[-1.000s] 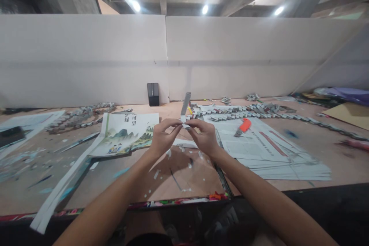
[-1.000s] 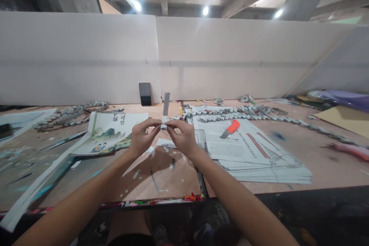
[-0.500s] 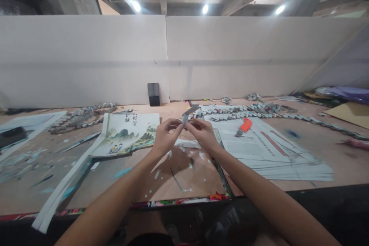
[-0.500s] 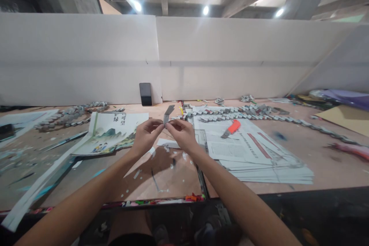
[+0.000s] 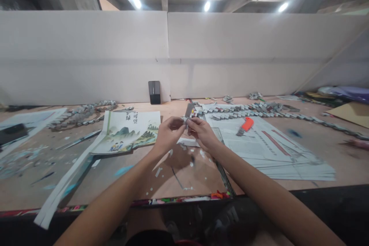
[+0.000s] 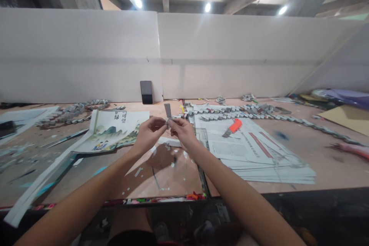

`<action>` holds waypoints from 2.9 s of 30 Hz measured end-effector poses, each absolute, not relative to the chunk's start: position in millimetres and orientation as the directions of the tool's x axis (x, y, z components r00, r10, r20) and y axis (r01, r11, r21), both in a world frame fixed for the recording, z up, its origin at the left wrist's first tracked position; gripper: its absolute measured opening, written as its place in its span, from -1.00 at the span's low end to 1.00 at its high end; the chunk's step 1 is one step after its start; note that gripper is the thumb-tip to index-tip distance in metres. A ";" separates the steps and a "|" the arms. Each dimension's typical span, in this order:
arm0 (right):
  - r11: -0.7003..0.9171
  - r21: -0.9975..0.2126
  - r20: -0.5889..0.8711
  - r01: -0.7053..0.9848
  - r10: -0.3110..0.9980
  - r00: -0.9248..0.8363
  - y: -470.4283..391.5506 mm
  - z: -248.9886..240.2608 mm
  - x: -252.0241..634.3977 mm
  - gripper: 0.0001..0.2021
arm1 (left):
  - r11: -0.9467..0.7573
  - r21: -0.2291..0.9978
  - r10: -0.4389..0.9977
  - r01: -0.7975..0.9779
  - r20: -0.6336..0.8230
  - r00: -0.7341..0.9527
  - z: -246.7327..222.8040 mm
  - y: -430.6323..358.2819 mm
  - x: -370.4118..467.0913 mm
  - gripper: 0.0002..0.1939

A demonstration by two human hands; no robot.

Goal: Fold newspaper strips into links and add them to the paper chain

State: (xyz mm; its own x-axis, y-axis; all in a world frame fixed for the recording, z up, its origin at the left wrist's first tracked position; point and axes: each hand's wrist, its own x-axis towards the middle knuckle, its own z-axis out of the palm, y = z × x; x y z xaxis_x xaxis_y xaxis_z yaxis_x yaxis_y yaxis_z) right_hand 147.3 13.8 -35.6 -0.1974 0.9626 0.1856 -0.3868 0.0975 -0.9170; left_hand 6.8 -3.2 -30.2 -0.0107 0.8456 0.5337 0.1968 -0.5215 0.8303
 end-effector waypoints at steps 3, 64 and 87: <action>0.054 -0.905 0.172 -0.421 0.954 -0.246 13.3 -33.7 148.2 -0.73 | -0.467 0.877 0.882 0.109 0.471 -0.011 -30.1 -4.1 8.0 -0.79; 0.067 -0.854 0.130 -0.516 0.988 -0.087 12.0 -27.7 147.2 -0.69 | -0.280 0.956 0.959 -0.088 0.283 0.025 -26.9 0.6 5.2 -0.84; 0.201 -0.887 0.292 -0.415 0.941 -0.169 11.7 -29.7 151.9 -0.75 | -0.256 0.956 0.965 -0.143 0.260 0.010 -31.6 2.7 5.4 -0.79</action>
